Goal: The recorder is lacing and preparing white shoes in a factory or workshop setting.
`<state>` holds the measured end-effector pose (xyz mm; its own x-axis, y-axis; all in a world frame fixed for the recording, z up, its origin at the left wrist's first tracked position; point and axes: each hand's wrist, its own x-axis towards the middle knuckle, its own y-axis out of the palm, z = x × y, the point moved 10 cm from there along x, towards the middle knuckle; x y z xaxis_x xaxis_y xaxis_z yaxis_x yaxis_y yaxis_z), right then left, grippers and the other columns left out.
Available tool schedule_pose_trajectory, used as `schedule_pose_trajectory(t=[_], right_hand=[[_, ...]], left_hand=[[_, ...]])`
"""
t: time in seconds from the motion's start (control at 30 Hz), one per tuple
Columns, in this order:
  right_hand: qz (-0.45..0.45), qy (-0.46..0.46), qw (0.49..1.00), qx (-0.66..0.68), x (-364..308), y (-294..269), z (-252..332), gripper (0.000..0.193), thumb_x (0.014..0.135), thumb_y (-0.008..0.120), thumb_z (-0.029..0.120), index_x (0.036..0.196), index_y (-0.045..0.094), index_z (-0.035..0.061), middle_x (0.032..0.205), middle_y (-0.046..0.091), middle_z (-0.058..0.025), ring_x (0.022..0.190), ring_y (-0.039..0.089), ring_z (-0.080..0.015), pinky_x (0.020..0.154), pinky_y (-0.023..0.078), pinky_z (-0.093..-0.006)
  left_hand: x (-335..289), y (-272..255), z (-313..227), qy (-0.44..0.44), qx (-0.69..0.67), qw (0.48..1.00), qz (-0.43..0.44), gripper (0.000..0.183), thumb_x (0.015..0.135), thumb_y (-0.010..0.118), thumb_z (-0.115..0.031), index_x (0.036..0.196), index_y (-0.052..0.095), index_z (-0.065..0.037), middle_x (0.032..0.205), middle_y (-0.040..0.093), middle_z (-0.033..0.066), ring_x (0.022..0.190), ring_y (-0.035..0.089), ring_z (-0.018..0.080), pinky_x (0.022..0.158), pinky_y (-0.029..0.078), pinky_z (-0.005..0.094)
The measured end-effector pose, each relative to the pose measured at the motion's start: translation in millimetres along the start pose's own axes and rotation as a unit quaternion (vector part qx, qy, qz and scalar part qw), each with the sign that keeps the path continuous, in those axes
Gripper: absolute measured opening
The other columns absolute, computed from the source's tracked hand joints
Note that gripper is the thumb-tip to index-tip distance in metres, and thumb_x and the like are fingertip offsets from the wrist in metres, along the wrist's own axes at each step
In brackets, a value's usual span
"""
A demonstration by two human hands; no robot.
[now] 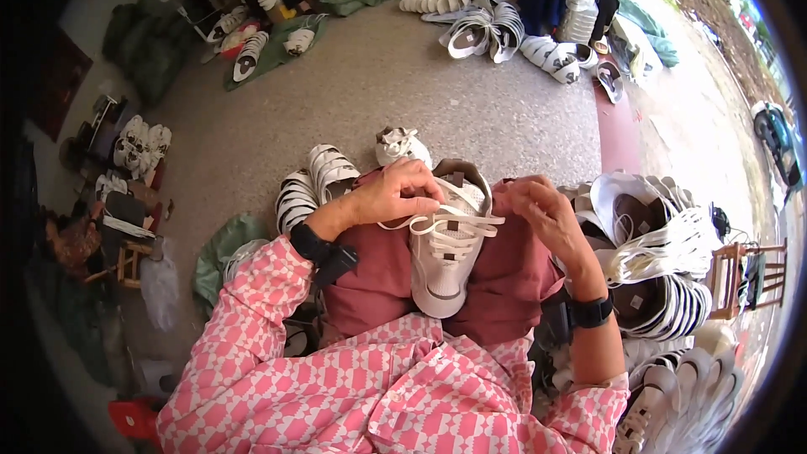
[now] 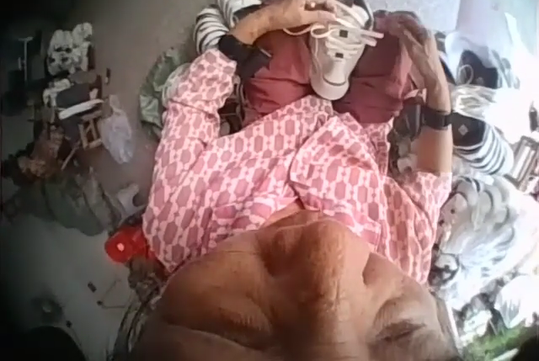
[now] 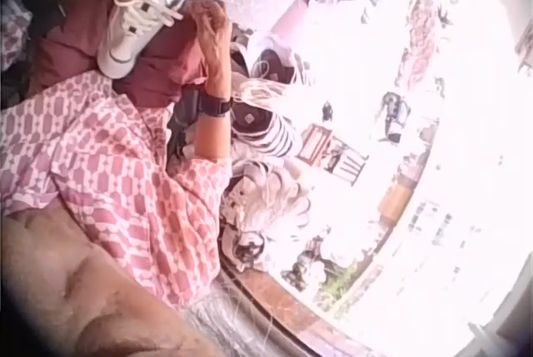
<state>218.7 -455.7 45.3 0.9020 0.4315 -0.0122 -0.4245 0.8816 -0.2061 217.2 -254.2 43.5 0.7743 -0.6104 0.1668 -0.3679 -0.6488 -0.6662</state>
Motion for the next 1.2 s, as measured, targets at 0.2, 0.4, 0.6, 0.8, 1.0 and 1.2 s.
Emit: schedule_pose_trajectory(t=[0.2,0.4,0.6,0.8,1.0,1.2], right_hand=[[0.028,-0.163,0.972,-0.167,-19,23,23,0.024,0.078,0.066,0.002,0.102,0.064,0.0021,0.106,0.056,-0.0110,0.101,0.056,-0.0266,0.087,0.045,-0.0326],[-0.002,-0.144,0.982,-0.121,-26,24,10,0.020,0.071,0.071,0.002,0.087,0.058,0.0021,0.104,0.054,-0.0117,0.097,0.056,-0.0237,0.079,0.047,-0.0322],[0.030,-0.120,0.980,-0.155,-20,36,38,0.021,0.081,0.066,0.016,0.083,0.064,-0.0048,0.093,0.056,-0.0115,0.088,0.054,-0.0224,0.076,0.044,-0.0333],[-0.077,-0.084,0.957,-0.267,2,29,47,0.012,0.086,0.061,0.009,0.088,0.064,-0.0030,0.091,0.058,-0.0142,0.077,0.058,-0.0239,0.068,0.047,-0.0328],[0.005,-0.106,0.963,-0.249,26,74,59,0.007,0.080,0.062,0.000,0.086,0.066,-0.0001,0.079,0.065,-0.0078,0.071,0.061,-0.0144,0.065,0.048,-0.0272],[0.091,-0.027,0.959,-0.268,43,93,27,0.011,0.080,0.064,0.001,0.088,0.069,-0.0031,0.069,0.067,-0.0053,0.062,0.059,-0.0071,0.056,0.047,-0.0232]], left_hand=[[-3,-7,7,0.012,-0.085,0.981,-0.176,0.023,0.085,0.068,-0.017,0.104,0.062,-0.004,0.094,0.062,0.0074,0.084,0.059,0.0173,0.076,0.048,0.0305],[-17,-5,12,-0.069,-0.068,0.987,-0.128,0.024,0.086,0.066,-0.018,0.102,0.058,-0.002,0.093,0.058,0.0085,0.087,0.059,0.0195,0.076,0.049,0.0324],[-20,4,1,0.006,-0.089,0.995,-0.037,0.028,0.084,0.070,-0.020,0.106,0.062,-0.006,0.105,0.049,0.0072,0.093,0.055,0.0178,0.082,0.047,0.0317],[-5,4,14,0.029,-0.121,0.992,0.026,0.029,0.078,0.076,-0.024,0.101,0.065,-0.010,0.103,0.050,0.0049,0.097,0.053,0.0173,0.084,0.045,0.0311],[1,17,27,0.007,-0.183,0.978,0.101,0.037,0.071,0.082,-0.027,0.098,0.064,-0.008,0.101,0.056,0.0043,0.090,0.055,0.0181,0.078,0.047,0.0318],[1,24,30,-0.036,-0.224,0.965,0.131,0.039,0.068,0.084,-0.023,0.097,0.064,-0.006,0.096,0.059,0.0039,0.087,0.055,0.0157,0.074,0.046,0.0308]])
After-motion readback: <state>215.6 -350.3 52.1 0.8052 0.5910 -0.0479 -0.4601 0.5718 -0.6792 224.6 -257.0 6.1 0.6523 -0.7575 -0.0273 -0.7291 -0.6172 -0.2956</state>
